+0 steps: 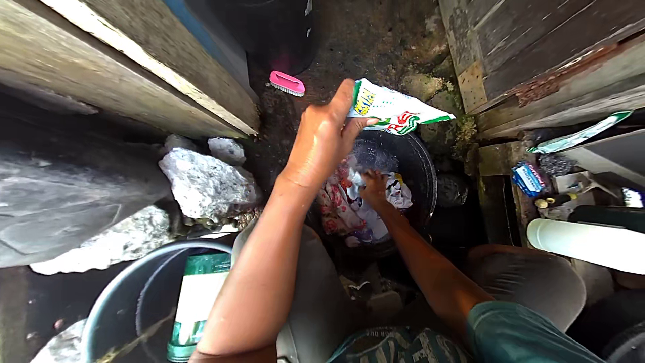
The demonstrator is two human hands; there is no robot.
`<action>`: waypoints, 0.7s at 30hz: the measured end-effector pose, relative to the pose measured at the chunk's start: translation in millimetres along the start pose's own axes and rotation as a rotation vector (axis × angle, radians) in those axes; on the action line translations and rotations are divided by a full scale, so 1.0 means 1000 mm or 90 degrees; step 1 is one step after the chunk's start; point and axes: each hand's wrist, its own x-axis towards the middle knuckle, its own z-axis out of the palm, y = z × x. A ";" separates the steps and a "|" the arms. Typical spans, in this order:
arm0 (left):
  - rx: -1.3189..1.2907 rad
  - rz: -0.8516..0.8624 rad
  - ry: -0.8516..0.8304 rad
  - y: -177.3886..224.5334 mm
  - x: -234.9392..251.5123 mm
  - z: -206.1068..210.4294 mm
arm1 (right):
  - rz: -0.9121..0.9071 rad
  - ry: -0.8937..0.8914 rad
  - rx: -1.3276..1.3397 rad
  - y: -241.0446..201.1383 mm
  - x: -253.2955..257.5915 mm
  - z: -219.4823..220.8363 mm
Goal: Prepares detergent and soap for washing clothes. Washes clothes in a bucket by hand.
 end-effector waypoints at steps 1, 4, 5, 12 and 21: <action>0.005 0.007 -0.016 0.002 -0.001 0.004 | -0.034 -0.006 -0.004 -0.006 -0.016 0.002; 0.029 0.014 -0.072 0.007 -0.003 0.013 | -0.038 -0.103 -0.022 -0.022 -0.050 -0.005; 0.034 0.012 -0.087 0.009 -0.003 0.015 | -0.025 -0.150 -0.038 -0.025 -0.055 -0.010; 0.042 0.008 -0.117 0.012 -0.006 0.025 | 0.014 -0.243 -0.015 -0.039 -0.084 -0.053; 0.013 0.001 -0.075 0.017 -0.005 0.028 | 0.054 0.033 0.334 -0.023 -0.101 -0.132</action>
